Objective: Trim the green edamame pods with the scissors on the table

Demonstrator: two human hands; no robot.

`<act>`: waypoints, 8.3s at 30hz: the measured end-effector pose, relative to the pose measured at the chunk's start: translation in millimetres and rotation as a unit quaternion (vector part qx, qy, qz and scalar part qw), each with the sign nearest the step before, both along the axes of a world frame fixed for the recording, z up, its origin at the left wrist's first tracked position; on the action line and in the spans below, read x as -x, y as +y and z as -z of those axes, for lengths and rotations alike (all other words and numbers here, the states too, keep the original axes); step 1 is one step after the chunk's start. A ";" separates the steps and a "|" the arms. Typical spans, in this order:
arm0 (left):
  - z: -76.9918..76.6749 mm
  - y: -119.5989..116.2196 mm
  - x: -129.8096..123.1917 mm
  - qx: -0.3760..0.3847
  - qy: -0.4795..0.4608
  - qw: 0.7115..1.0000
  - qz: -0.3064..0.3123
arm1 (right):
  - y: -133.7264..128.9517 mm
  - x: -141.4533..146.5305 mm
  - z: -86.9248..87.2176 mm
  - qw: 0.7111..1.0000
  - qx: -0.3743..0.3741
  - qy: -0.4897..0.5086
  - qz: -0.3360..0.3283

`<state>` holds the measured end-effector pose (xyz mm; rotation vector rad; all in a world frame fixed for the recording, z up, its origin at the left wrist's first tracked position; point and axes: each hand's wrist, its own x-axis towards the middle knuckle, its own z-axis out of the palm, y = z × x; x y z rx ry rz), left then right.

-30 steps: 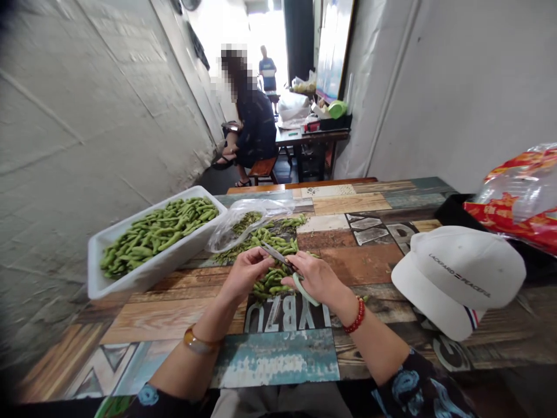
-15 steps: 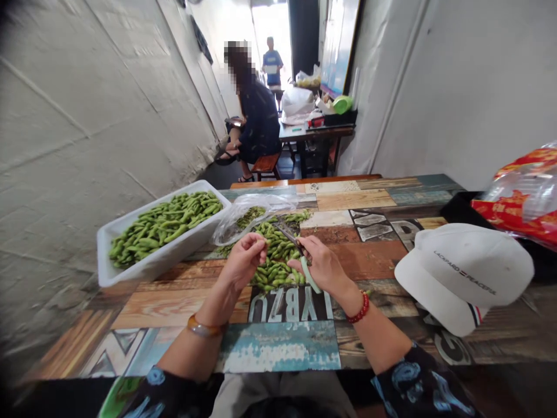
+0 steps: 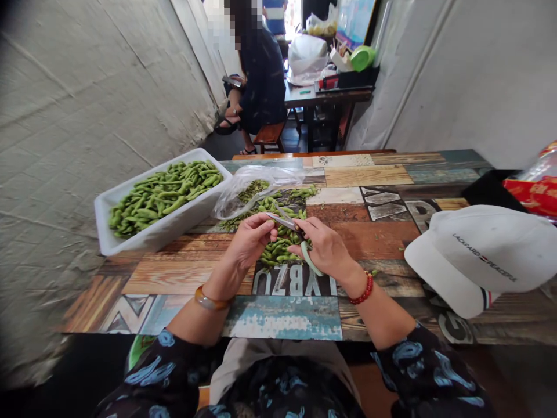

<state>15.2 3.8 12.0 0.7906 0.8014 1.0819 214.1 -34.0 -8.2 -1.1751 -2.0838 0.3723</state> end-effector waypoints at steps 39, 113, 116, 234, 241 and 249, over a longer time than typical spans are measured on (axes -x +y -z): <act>-4.6 10.5 21.4 -0.217 0.348 0.904 0.119 | 14.7 -18.5 6.1 0.996 -0.038 0.036 0.067; 2.2 -0.8 -0.8 -0.015 0.052 0.998 0.033 | 0.8 -3.6 -0.4 0.999 -0.017 -0.010 -0.025; 3.0 -1.0 -1.4 -0.011 0.046 0.998 0.033 | 0.4 -3.0 -1.6 0.999 -0.021 -0.009 -0.023; -19.5 -123.7 43.1 -0.218 0.266 0.939 -0.008 | -125.7 47.3 -2.3 0.990 0.076 0.116 -0.005; -16.1 -133.2 41.8 -0.057 -0.007 0.998 -0.031 | -139.0 45.9 -1.3 0.967 0.128 0.218 0.032; -22.2 -141.9 32.7 -0.062 -0.010 0.997 -0.040 | -141.8 56.0 -5.3 0.957 0.152 0.246 -0.023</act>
